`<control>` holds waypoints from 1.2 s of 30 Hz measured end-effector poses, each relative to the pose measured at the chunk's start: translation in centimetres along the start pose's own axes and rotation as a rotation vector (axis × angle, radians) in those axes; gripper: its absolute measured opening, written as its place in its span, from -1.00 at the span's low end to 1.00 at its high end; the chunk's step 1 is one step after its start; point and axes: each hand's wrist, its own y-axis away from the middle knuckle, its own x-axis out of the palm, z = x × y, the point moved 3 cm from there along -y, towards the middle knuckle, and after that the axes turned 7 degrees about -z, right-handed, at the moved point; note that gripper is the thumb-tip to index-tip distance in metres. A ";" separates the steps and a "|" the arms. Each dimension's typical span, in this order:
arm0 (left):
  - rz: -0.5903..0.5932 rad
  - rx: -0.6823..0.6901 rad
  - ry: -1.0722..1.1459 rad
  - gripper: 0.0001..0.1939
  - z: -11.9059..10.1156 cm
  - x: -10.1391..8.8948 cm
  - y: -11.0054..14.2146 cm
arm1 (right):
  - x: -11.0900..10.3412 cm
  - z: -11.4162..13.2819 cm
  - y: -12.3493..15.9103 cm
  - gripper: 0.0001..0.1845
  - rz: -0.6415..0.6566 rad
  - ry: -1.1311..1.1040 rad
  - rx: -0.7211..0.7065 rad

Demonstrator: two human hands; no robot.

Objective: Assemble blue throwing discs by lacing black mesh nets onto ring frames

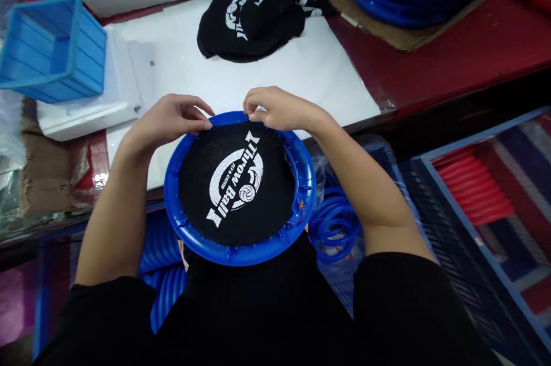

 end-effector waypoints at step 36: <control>-0.166 0.447 -0.798 -0.77 -4.2 6.7 2.1 | 0.5 -0.2 -0.1 -0.85 -0.095 0.099 -0.032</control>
